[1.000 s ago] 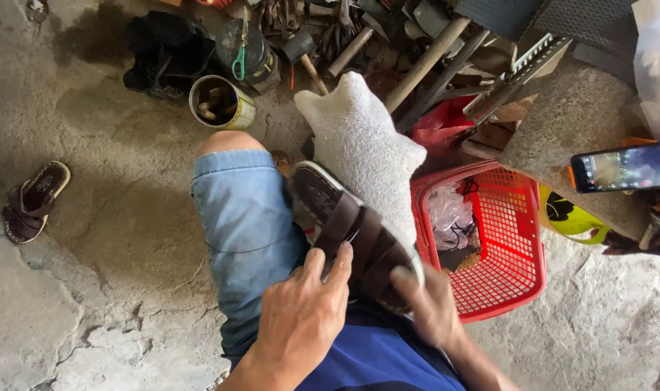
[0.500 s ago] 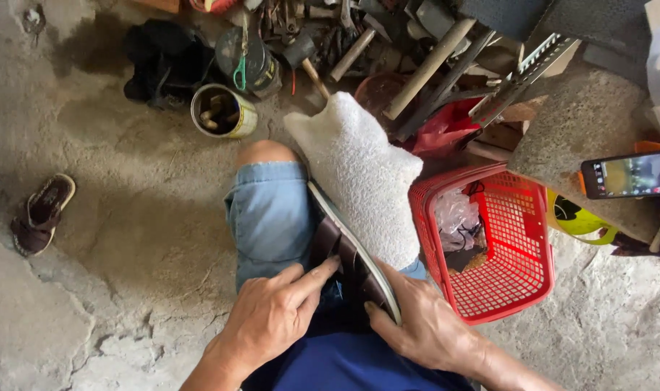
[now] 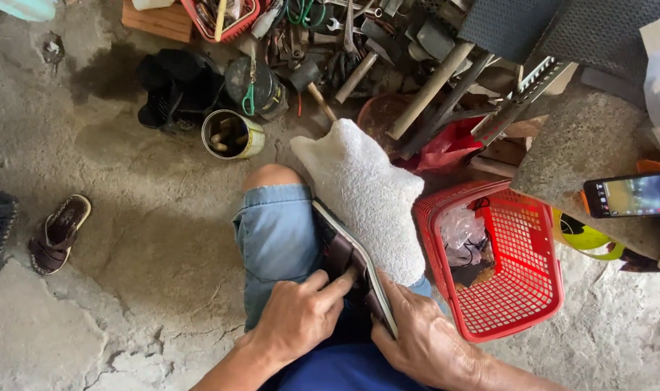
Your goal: Hand-stitching the sole of a leather sandal using a needle and thread.
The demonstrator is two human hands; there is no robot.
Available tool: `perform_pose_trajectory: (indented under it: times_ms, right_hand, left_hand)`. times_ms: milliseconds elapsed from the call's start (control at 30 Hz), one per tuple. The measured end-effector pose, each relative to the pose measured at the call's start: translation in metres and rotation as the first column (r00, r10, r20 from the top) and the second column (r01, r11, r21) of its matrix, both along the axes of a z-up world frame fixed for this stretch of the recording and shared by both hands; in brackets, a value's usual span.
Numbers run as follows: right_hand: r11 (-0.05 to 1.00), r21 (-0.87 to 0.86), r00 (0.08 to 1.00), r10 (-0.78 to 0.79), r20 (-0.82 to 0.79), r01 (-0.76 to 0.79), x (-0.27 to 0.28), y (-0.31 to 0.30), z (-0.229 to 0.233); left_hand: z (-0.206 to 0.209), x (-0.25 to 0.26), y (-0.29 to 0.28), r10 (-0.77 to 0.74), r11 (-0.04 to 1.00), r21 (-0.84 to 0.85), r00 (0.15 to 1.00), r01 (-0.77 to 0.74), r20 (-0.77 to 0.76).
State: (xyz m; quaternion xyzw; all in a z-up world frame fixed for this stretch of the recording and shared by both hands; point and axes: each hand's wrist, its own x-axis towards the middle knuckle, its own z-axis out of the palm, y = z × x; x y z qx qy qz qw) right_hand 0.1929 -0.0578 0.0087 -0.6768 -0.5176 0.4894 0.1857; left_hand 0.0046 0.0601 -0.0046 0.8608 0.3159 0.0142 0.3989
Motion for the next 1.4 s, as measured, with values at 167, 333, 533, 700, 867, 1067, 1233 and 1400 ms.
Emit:
perform_pose_trajectory:
  times_ms: [167,333,533,700,867,1067,1233,1400]
  right_hand:
    - [0.997,0.074,0.999,-0.003,0.054,-0.001,-0.006,-0.005,-0.004]
    - [1.0,0.017,1.0,0.011,0.016,-0.011,-0.006,0.004,0.013]
    - [0.984,-0.154,0.996,0.086,0.006,-0.085,0.029,0.009,0.014]
    - [0.946,0.315,0.713,-0.172,0.68,-0.073,0.071,0.009,-0.014]
    - [0.828,0.52,0.814,-0.146,0.562,-0.211,0.021,0.021,-0.009]
    - [0.864,0.478,0.933,-0.028,0.359,-0.158,-0.003,0.009,-0.002]
    - [0.975,0.089,0.844,-0.13,-0.521,0.205,0.025,-0.008,-0.003]
    - [0.972,0.091,0.951,-0.188,-0.246,0.216,0.004,0.012,0.0]
  left_hand:
    - [-0.004,0.001,-0.008,0.054,0.998,-0.014,0.997,-0.053,0.052]
    - [-0.005,-0.001,-0.009,0.219,0.967,-0.173,0.958,-0.188,0.183]
    - [0.0,-0.021,-0.006,0.152,0.988,-0.052,0.971,-0.145,0.184]
    - [0.001,-0.027,-0.018,0.143,0.989,0.036,0.988,-0.145,0.062]
    - [-0.01,-0.012,-0.03,0.113,0.992,0.053,0.994,-0.113,0.006]
    - [-0.005,-0.022,-0.026,0.167,0.98,-0.125,0.983,-0.157,0.071]
    - [-0.002,-0.029,-0.023,0.184,0.963,-0.217,0.979,-0.161,0.091]
    - [-0.004,-0.027,-0.024,0.174,0.984,-0.062,0.981,-0.169,0.084]
